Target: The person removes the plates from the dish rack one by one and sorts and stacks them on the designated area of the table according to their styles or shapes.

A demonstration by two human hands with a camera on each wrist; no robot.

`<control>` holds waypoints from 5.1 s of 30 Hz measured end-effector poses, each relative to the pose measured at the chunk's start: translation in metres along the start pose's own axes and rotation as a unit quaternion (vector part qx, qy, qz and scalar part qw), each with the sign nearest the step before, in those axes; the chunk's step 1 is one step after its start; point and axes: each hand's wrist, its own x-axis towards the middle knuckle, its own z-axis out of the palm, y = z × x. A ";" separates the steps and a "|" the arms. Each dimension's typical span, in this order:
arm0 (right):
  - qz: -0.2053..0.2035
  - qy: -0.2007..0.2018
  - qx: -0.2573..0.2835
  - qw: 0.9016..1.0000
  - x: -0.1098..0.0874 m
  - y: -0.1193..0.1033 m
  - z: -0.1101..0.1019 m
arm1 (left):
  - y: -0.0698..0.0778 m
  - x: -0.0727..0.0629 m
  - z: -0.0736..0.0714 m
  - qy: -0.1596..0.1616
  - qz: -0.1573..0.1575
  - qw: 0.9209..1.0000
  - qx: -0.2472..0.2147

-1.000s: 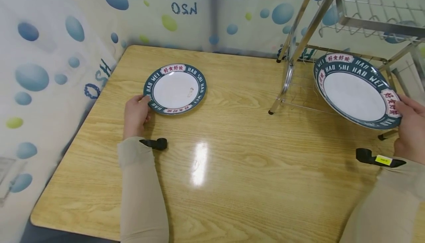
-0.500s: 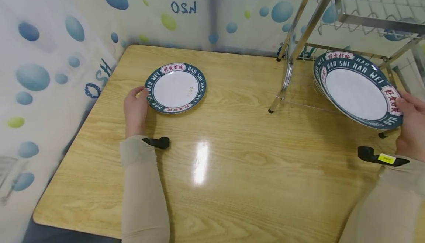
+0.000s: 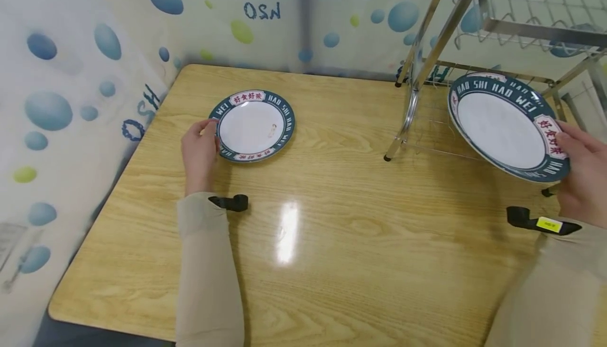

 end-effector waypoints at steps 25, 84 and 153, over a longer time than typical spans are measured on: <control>-0.069 -0.012 -0.022 0.997 -0.009 -0.002 0.044 | 0.035 -0.040 0.053 -0.227 0.114 0.957 0.143; -0.071 -0.121 -0.156 0.978 -0.023 0.004 0.107 | 0.086 -0.121 0.096 -0.480 0.138 0.866 0.017; -0.105 -0.181 -0.065 0.976 -0.024 0.009 0.108 | 0.076 -0.122 0.105 -0.507 0.094 0.849 -0.115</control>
